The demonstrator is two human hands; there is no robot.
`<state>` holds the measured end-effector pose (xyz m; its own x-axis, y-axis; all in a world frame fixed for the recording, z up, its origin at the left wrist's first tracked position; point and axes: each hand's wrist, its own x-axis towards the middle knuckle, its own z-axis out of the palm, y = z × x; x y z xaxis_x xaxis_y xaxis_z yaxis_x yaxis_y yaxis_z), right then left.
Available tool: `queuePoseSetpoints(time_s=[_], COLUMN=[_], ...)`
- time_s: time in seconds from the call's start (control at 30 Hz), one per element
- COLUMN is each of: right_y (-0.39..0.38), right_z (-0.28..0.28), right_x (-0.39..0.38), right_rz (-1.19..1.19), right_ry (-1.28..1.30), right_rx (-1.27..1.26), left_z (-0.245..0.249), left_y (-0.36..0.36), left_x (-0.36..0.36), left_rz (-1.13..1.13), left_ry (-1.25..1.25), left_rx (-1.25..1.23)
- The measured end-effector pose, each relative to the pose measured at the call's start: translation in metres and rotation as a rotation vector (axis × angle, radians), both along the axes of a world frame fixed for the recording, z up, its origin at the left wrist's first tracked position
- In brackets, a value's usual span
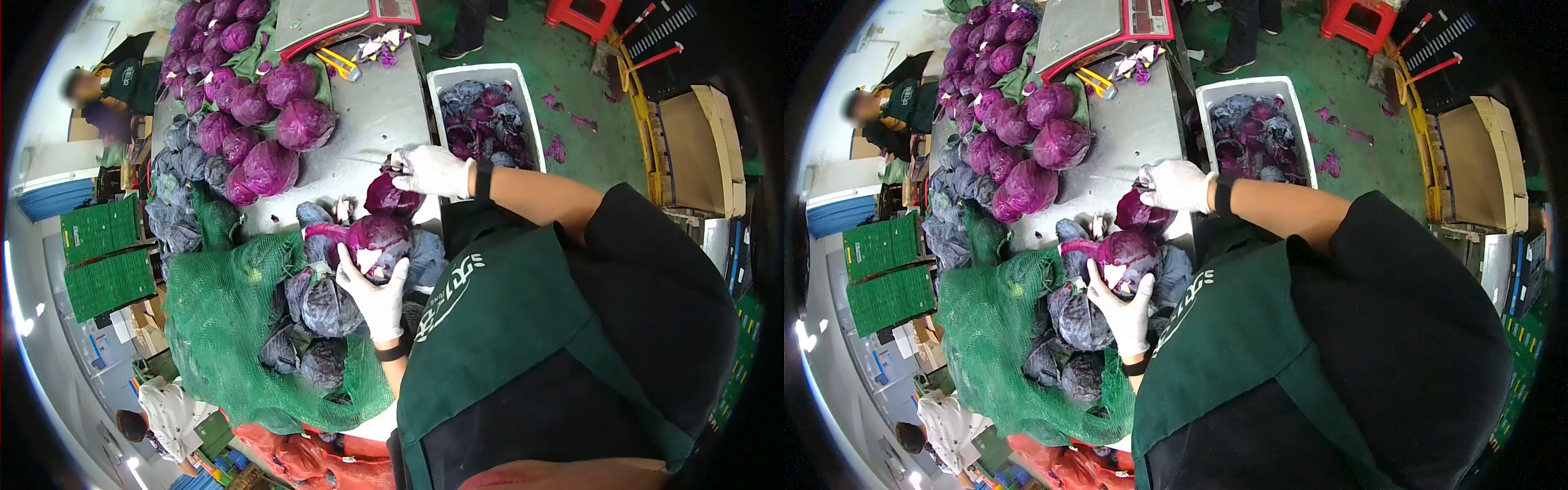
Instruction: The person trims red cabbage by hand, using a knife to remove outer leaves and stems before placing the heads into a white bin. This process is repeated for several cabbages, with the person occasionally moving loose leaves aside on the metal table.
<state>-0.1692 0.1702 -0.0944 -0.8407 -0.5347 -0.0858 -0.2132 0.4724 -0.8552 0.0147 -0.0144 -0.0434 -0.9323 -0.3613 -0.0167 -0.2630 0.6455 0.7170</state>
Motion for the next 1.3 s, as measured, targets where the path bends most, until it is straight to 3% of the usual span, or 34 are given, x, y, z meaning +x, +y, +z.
queuePoseSetpoints(time_s=[0.07,0.17,0.2,0.27,0.3,0.43,0.47,0.53,0.57,0.67,0.77,0.87,0.93,1.07,1.13,1.2,1.27,1.3], right_y=[0.002,0.005,0.004,0.005,0.005,0.006,0.006,0.005,0.004,-0.001,-0.006,-0.015,-0.016,-0.014,-0.026,-0.020,-0.003,0.004], right_z=[0.033,0.020,0.004,0.009,0.006,0.023,0.028,0.041,0.029,0.023,0.027,0.023,0.026,0.052,0.038,0.018,-0.002,0.009], right_x=[0.019,0.047,0.055,0.061,0.059,0.063,0.063,0.064,0.071,0.071,0.068,0.062,0.058,0.035,0.034,0.004,-0.048,-0.052], right_rz=[0.011,0.194,0.228,0.223,0.279,0.224,0.218,0.322,0.233,0.176,0.210,0.232,0.201,0.340,0.296,0.084,0.087,-0.030], right_ry=[0.138,0.127,0.164,0.143,0.148,0.279,0.276,0.034,0.292,0.381,0.258,0.351,0.399,0.235,0.307,0.456,0.322,0.382], right_rx=[0.142,0.045,0.004,0.024,0.119,0.074,0.075,0.235,0.167,0.191,0.282,0.428,0.421,0.324,0.395,0.424,0.457,0.322], left_z=[0.013,0.023,0.020,0.006,-0.001,0.011,0.010,0.009,0.008,0.018,0.000,-0.012,-0.009,-0.005,-0.005,0.003,-0.006,-0.003], left_y=[0.000,0.006,0.008,0.009,0.007,0.023,0.026,0.030,0.033,0.045,0.036,0.035,0.038,0.044,0.043,0.054,0.049,0.045], left_x=[-0.002,-0.013,-0.018,-0.025,-0.026,-0.036,-0.037,-0.040,-0.041,-0.044,-0.043,-0.042,-0.044,-0.046,-0.044,-0.041,-0.031,-0.030], left_rz=[-0.053,-0.082,-0.088,-0.151,-0.161,-0.190,-0.196,-0.156,-0.133,-0.104,-0.169,-0.163,-0.134,-0.046,-0.043,-0.108,-0.148,-0.151], left_ry=[-0.023,-0.186,-0.182,0.038,0.072,-0.008,-0.010,-0.068,-0.092,-0.241,-0.015,0.084,0.024,-0.079,-0.075,-0.057,0.024,0.047], left_rx=[-0.030,-0.125,-0.124,-0.495,-0.516,-0.573,-0.573,-0.607,-0.629,-0.691,-0.689,-0.560,-0.547,-0.521,-0.547,-0.611,-0.590,-0.515])
